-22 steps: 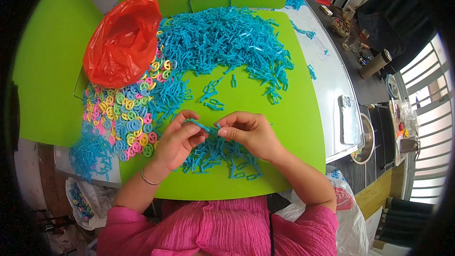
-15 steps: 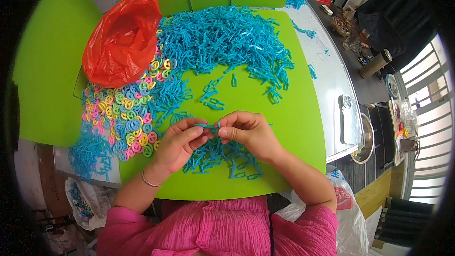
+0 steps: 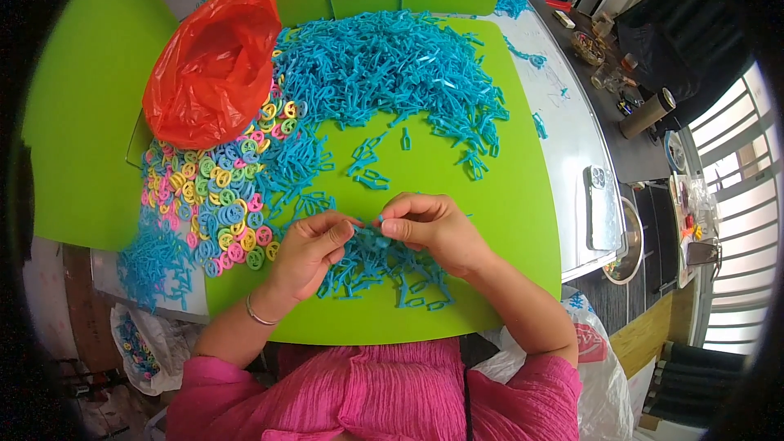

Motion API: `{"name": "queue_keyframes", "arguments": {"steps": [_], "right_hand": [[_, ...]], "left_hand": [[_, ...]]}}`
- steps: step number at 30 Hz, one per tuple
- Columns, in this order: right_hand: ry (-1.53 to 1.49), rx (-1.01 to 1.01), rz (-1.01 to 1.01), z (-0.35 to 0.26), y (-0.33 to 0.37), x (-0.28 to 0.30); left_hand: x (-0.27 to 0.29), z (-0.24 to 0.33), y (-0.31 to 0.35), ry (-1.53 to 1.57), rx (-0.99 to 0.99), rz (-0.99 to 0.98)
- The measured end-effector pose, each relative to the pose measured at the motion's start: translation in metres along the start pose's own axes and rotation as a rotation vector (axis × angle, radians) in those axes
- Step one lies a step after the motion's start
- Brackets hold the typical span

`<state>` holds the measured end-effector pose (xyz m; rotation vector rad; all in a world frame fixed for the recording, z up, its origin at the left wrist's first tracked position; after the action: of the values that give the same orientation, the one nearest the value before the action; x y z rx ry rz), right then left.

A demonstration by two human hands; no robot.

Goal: Connecting small blue plastic links together to form a toy chain.

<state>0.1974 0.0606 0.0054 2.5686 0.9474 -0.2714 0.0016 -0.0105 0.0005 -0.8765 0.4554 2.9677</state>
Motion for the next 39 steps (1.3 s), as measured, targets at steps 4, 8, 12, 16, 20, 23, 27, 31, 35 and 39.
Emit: {"name": "queue_keyframes", "arguments": {"steps": [4, 8, 12, 16, 20, 23, 27, 31, 35, 39], "right_hand": [[-0.001, 0.065, -0.047, 0.003, -0.002, 0.000], [-0.066, 0.082, -0.072, 0.008, -0.004, -0.003], [-0.051, 0.095, -0.080, 0.008, -0.005, -0.005], [-0.078, 0.113, -0.086, 0.007, -0.004, -0.007], [-0.160, 0.090, -0.097, 0.005, -0.003, -0.010], [-0.174, 0.080, -0.108, 0.004, -0.002, -0.008], [-0.046, 0.085, -0.105, -0.004, 0.001, -0.008], [0.089, 0.042, -0.082, -0.006, 0.003, -0.008], [-0.091, 0.078, -0.048, -0.001, 0.003, -0.014], [0.014, 0.065, -0.099, -0.006, 0.002, -0.008]], "left_hand": [[-0.002, -0.001, 0.001, -0.001, -0.015, 0.000], [-0.002, -0.004, 0.001, 0.054, 0.015, 0.017], [-0.002, -0.005, 0.002, 0.064, -0.009, 0.021], [-0.004, -0.006, 0.003, 0.071, -0.020, 0.039], [-0.007, -0.003, 0.004, -0.166, -0.120, 0.030], [-0.011, 0.003, 0.004, -0.497, -0.370, 0.028], [-0.013, 0.012, 0.007, -0.719, -0.599, 0.001], [-0.013, 0.009, 0.010, -0.752, -0.570, -0.026], [-0.018, 0.002, 0.013, -0.615, -0.561, 0.082], [-0.013, 0.009, 0.011, -0.662, -0.469, -0.004]]}}
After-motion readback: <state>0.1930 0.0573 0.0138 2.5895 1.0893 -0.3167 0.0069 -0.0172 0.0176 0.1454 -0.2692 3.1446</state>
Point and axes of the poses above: each hand's wrist, its own y-axis away from the middle knuckle, its own x-axis out of the back of the hand, z = x × y, the point moved 1 cm from there along -y, towards the middle knuckle, and after that the axes turned 6 degrees about y, right-handed, at the moved point
